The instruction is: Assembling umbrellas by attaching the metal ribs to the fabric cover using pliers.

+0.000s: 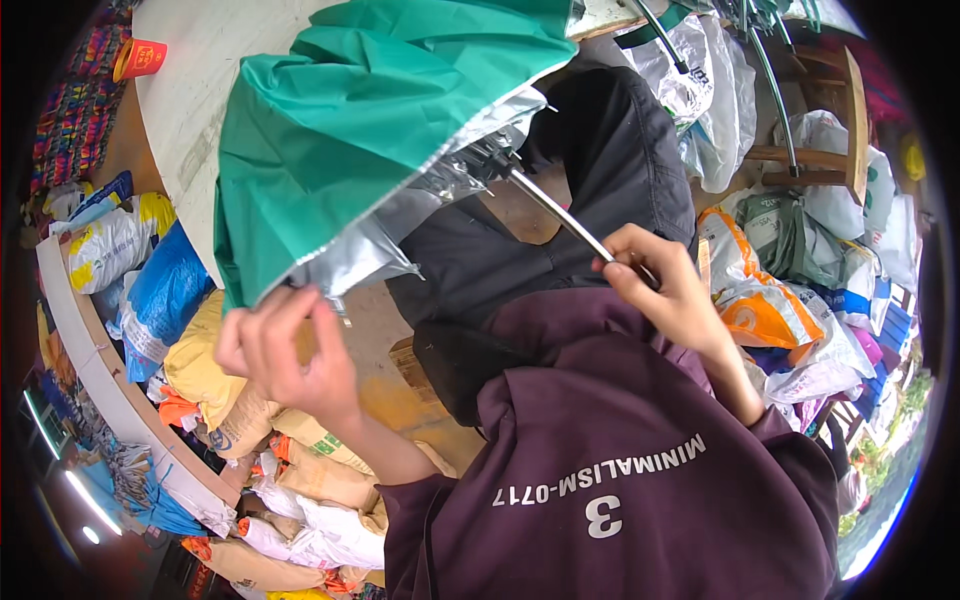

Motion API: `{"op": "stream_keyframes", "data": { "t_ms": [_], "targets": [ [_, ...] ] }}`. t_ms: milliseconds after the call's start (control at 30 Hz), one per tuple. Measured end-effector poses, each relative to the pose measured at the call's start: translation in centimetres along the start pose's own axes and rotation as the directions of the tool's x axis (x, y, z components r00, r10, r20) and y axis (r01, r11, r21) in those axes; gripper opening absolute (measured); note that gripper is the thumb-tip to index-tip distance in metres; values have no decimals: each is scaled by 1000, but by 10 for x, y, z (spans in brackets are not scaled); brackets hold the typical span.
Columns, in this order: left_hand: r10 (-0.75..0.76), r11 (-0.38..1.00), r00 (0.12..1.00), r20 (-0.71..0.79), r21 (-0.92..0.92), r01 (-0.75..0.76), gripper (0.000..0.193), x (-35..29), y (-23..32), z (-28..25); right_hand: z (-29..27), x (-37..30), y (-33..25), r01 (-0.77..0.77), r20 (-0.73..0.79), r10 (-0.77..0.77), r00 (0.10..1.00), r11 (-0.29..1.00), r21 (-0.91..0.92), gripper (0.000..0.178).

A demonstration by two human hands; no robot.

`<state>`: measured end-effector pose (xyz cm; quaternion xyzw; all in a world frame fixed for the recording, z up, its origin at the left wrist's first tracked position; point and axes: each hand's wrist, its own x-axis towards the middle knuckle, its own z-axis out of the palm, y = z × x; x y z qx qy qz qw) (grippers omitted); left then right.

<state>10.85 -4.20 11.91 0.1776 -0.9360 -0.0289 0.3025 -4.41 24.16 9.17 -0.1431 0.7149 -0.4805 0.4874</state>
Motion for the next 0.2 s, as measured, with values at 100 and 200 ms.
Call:
{"op": "stream_keyframes", "data": {
  "t_ms": [100,200],
  "targets": [
    [44,995,994,96,-94,-35,23,-17,17,12,-10,1,0,-11,-43,6,999,992,-126,13],
    [85,989,977,198,-133,-59,21,-25,25,23,10,12,36,151,-98,-166,981,979,-137,12]
  ]
}}
